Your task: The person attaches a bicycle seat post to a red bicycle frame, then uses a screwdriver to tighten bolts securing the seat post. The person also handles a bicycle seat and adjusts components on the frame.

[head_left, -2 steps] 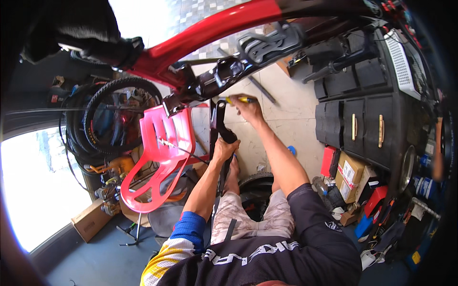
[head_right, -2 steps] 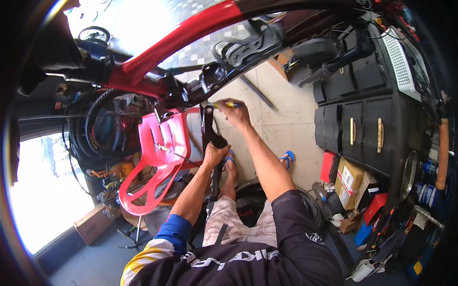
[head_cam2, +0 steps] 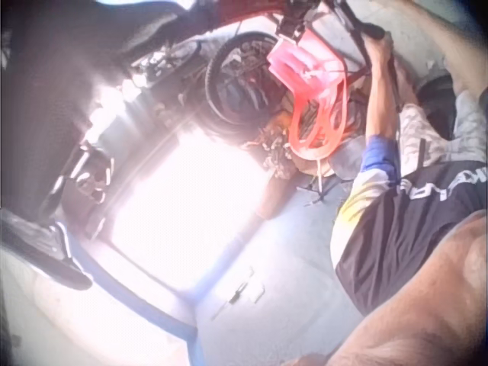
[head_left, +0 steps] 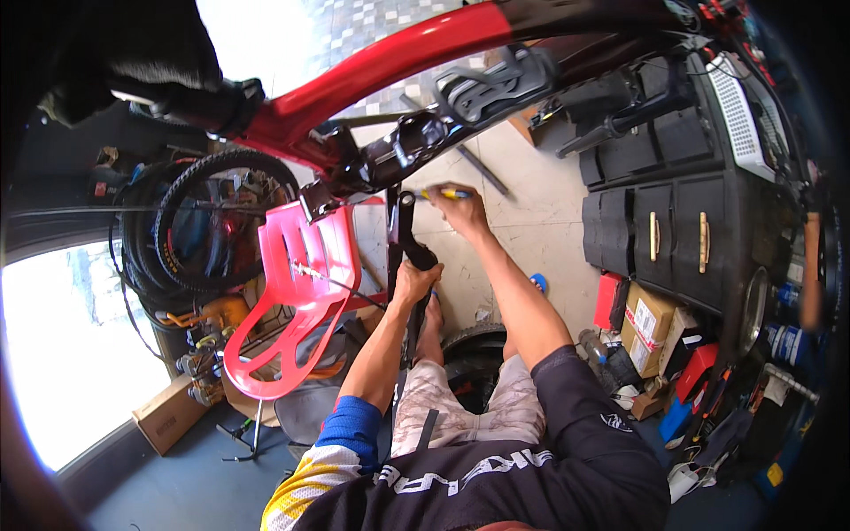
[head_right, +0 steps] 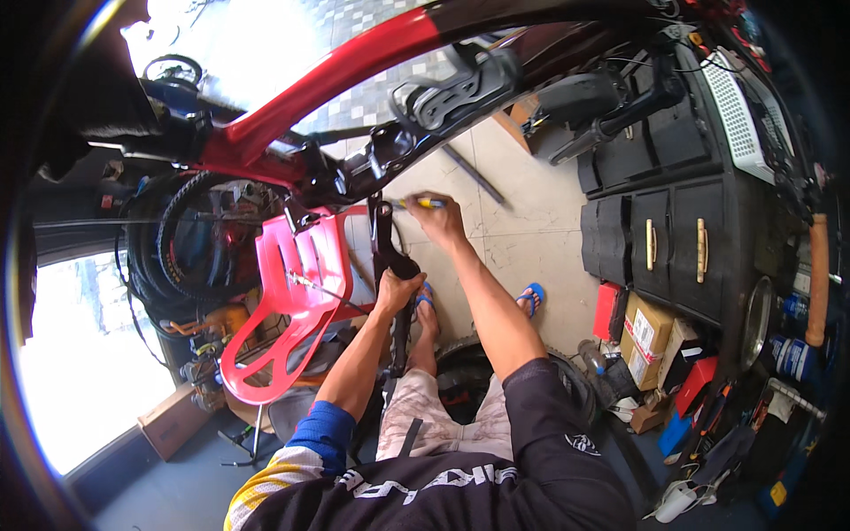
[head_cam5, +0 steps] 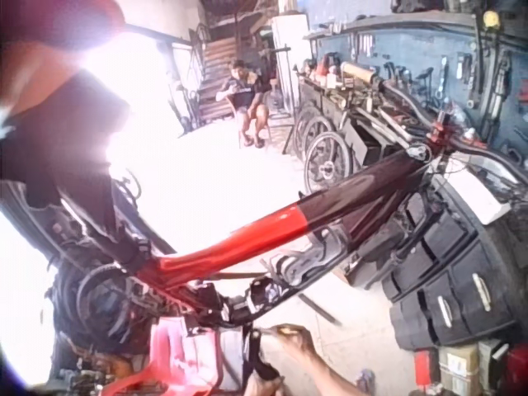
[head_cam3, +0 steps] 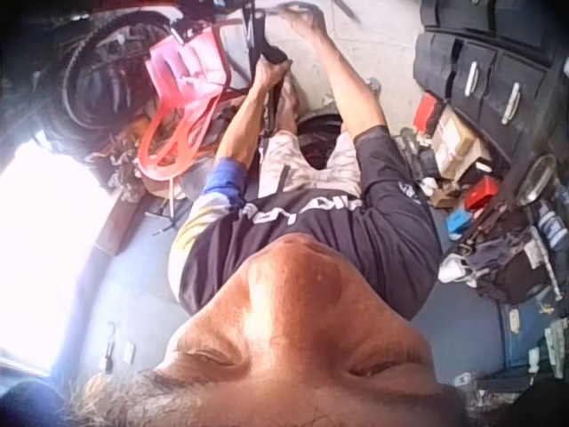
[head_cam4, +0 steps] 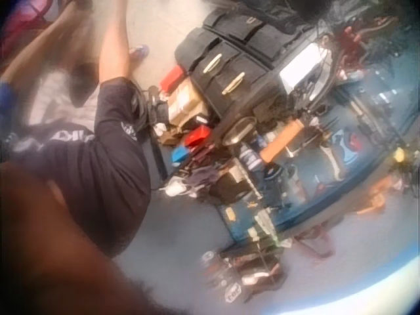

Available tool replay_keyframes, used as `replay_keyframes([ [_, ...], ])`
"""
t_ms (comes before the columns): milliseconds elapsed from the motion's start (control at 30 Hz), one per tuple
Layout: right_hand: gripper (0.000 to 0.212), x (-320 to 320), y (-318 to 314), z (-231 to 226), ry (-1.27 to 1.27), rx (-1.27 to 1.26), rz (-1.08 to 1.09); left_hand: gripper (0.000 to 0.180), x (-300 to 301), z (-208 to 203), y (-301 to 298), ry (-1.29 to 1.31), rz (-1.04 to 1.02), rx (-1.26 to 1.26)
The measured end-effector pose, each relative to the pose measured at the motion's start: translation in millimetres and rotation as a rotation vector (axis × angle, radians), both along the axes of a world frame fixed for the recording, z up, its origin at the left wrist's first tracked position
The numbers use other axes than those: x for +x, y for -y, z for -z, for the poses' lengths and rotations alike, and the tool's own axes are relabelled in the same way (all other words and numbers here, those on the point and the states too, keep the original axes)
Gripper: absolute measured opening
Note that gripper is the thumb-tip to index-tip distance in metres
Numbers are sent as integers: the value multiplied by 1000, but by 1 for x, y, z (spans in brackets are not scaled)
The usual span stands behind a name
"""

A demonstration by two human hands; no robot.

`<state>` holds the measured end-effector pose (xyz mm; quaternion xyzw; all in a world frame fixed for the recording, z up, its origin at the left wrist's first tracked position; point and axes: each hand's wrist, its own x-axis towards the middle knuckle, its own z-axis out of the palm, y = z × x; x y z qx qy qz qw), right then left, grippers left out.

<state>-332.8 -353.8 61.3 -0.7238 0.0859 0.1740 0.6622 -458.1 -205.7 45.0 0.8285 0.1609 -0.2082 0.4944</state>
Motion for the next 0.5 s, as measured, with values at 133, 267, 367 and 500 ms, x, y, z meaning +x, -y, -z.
replay_keyframes([
  [133,24,-38,109,-17,274,-115,336,33,20,-13,18,-145,-10,81],
  [267,24,-110,238,-135,556,-618,529,36,-9,55,-29,4,-197,-50],
  [367,27,-193,347,-245,734,-1183,648,25,-11,43,9,-48,-257,-378],
  [500,32,-299,459,-320,444,-1741,854,20,-7,28,32,-71,-213,-477],
])
